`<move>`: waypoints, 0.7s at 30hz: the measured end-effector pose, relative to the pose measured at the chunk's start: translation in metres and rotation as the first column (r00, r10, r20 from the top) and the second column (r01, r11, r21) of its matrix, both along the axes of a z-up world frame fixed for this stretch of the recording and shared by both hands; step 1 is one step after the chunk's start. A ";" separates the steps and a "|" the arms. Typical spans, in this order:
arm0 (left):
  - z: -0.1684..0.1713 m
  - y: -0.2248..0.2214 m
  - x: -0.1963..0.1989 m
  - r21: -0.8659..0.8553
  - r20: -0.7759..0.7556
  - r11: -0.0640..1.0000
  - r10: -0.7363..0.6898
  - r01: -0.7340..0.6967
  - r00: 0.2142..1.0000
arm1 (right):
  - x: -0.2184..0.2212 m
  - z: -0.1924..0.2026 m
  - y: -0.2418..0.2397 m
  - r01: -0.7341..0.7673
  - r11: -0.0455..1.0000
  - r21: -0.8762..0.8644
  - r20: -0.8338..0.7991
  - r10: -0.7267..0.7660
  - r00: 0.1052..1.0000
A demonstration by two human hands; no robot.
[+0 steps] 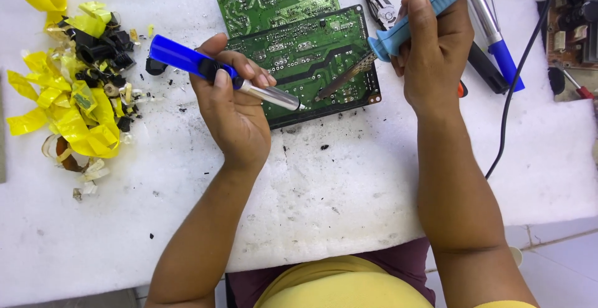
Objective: Soldering and desoldering components on a printed circuit board using a soldering iron and a desoldering pump.
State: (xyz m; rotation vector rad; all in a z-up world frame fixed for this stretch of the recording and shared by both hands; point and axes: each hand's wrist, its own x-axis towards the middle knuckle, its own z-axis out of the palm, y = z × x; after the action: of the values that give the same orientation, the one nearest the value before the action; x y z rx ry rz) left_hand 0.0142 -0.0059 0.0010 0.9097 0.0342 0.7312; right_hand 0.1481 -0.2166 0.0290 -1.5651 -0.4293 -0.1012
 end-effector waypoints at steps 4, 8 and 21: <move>-0.005 -0.003 0.002 0.017 0.005 1.000 -0.001 0.001 1.000 | 0.001 0.001 0.000 0.015 1.000 0.007 -0.008 -0.014 1.000; -0.002 -0.008 0.002 0.114 -0.022 0.993 -0.018 0.020 1.000 | 0.001 0.001 0.000 0.043 0.999 0.016 -0.029 -0.043 0.999; -0.003 -0.008 -0.004 0.391 -0.036 0.913 -0.113 0.118 0.993 | 0.001 0.004 -0.003 0.023 0.999 0.035 -0.001 -0.023 1.000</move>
State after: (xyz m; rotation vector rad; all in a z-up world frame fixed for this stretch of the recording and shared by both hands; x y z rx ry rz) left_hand 0.0102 -0.0141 -0.0015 1.2893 -0.1603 0.6310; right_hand 0.1493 -0.2197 0.0333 -1.5363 -0.4066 -0.1251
